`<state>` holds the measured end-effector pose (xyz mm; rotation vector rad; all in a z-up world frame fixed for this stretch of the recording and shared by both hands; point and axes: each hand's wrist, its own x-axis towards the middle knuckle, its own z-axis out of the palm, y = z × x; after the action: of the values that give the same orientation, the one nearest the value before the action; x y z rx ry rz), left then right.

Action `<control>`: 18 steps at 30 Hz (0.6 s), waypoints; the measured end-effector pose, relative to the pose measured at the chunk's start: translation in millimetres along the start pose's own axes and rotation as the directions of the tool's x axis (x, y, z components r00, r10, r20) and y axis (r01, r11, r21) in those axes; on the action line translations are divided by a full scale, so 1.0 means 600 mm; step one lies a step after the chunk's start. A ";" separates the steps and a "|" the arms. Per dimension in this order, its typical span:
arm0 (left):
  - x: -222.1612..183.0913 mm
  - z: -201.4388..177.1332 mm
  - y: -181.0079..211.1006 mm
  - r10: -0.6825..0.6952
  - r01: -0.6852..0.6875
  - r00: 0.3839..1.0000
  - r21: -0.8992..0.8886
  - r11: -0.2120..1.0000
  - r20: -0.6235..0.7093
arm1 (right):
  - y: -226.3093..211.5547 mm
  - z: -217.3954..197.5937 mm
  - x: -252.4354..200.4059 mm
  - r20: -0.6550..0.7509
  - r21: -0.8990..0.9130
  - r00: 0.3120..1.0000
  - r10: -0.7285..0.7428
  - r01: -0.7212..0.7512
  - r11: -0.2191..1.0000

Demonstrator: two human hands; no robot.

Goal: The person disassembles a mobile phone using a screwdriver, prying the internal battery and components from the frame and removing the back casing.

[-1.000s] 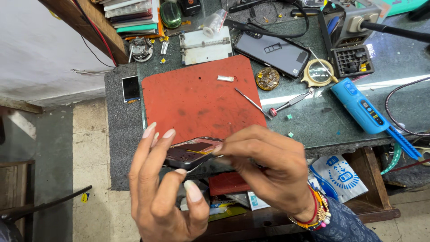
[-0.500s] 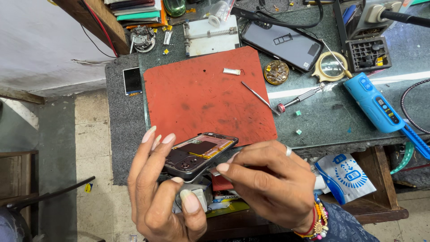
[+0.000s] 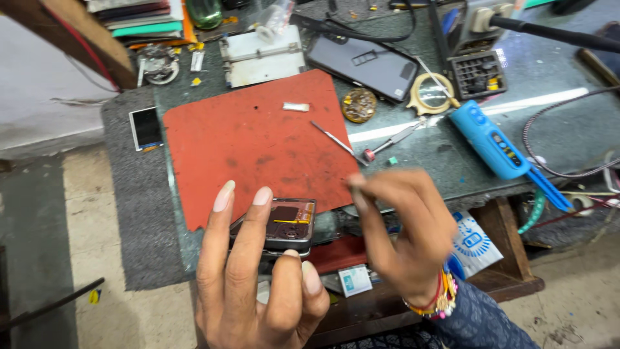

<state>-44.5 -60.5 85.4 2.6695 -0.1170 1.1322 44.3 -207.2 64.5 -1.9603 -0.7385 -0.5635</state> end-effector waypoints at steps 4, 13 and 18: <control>0.018 0.008 0.012 0.015 -0.015 1.000 0.023 1.000 -0.002 | 0.031 0.005 0.026 0.263 0.037 0.964 0.044 -0.056 0.998; 0.025 0.014 0.022 -0.035 0.035 0.999 0.020 0.999 -0.024 | 0.065 0.021 0.056 0.186 0.061 0.981 0.050 -0.063 0.996; 0.017 0.024 0.016 -0.016 0.017 0.999 0.017 1.000 -0.040 | 0.073 0.007 0.052 0.150 0.047 0.989 0.019 -0.026 0.999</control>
<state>-28.7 -73.1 85.0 2.6563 -0.0784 1.1852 97.3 -211.8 55.8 -1.9786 -0.8146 -0.3843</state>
